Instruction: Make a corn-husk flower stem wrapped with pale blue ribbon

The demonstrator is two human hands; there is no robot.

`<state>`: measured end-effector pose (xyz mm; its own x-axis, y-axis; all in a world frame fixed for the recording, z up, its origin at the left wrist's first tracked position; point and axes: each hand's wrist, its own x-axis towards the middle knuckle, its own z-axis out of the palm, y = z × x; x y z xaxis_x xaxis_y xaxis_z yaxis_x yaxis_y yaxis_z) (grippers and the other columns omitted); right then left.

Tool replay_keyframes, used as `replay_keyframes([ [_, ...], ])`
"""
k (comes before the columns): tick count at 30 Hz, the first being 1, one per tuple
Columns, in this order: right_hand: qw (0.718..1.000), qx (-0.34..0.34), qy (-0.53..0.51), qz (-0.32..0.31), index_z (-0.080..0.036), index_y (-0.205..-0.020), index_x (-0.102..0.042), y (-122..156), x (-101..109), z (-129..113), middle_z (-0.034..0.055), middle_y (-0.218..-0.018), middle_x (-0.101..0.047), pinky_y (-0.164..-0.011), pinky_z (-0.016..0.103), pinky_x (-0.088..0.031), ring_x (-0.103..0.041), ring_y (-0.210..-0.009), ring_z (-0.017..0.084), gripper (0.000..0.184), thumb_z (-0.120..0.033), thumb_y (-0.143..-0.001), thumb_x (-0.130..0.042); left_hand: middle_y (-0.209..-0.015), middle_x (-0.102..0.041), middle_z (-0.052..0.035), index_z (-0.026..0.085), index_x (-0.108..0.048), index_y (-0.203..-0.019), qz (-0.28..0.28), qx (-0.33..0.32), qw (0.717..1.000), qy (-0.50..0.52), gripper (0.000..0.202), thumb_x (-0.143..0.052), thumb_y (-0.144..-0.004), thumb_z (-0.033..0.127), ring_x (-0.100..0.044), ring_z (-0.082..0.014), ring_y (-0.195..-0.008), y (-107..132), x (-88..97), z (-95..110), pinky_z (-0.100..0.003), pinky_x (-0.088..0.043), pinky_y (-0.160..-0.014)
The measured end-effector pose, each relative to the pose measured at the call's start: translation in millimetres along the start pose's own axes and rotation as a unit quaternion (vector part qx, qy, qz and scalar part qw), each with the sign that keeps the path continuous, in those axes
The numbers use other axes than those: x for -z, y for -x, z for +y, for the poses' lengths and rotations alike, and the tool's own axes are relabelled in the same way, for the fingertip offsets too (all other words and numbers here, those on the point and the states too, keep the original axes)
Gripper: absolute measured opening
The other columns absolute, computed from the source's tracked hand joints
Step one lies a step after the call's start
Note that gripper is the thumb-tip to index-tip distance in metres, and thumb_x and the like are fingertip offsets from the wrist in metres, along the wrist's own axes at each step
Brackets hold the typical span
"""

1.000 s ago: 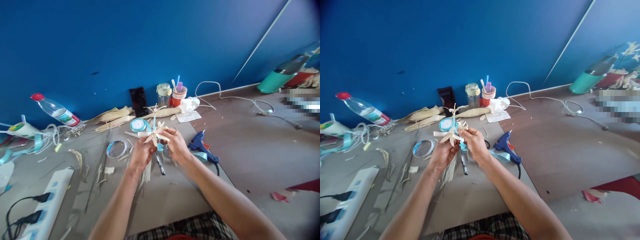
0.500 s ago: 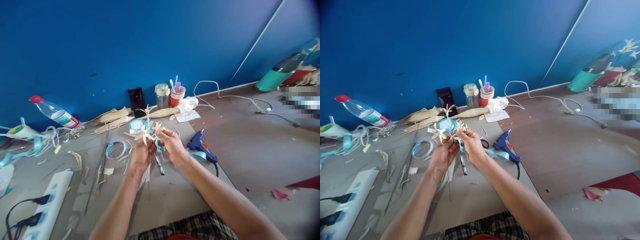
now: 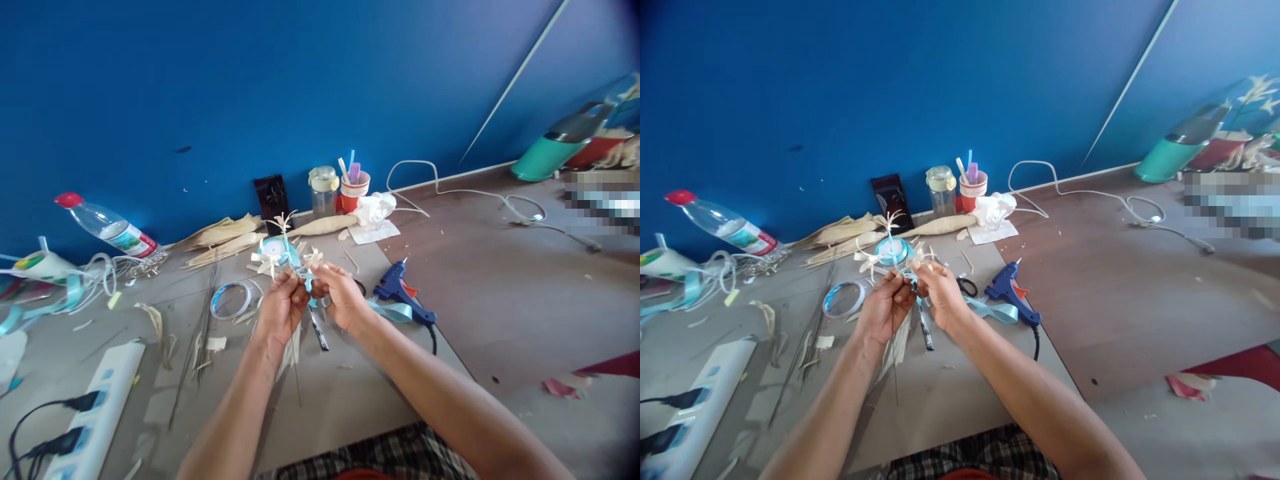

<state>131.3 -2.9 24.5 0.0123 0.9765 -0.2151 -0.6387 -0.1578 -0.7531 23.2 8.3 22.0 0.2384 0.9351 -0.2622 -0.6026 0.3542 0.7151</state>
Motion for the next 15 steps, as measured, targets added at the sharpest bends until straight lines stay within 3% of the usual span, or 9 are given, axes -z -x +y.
replay_keyframes([
  [5, 1.000, 0.007, 0.022, -0.003, -0.018, -0.058, -0.048, 1.1, -1.2, 2.6, -0.0084, -0.046, -0.033, -0.047, 0.024, -0.022, -0.027, -0.045, 0.006, 0.022, -0.029, -0.063, -0.067, -0.061, -0.052, 0.0039, 0.014, -0.051, -0.071, 0.024, -0.018, 1.000, 0.008, 0.018, -0.068, -0.066, 0.013, -0.035, -0.0011, -0.042, -1.5, 2.6, 0.0, -0.015, -0.030, -0.045],
  [15, 0.999, -0.002, 0.025, 0.028, -0.018, -0.057, -0.046, -1.6, 0.0, -2.1, -0.0088, -0.044, -0.035, -0.047, 0.023, -0.024, -0.029, -0.043, 0.006, 0.031, -0.034, -0.060, -0.072, -0.063, -0.056, 0.0016, 0.013, -0.056, -0.072, 0.009, -0.015, 1.000, -0.010, 0.011, -0.065, -0.065, 0.012, -0.037, -0.0019, -0.043, 1.2, -0.8, -1.4, -0.018, -0.032, -0.046],
])
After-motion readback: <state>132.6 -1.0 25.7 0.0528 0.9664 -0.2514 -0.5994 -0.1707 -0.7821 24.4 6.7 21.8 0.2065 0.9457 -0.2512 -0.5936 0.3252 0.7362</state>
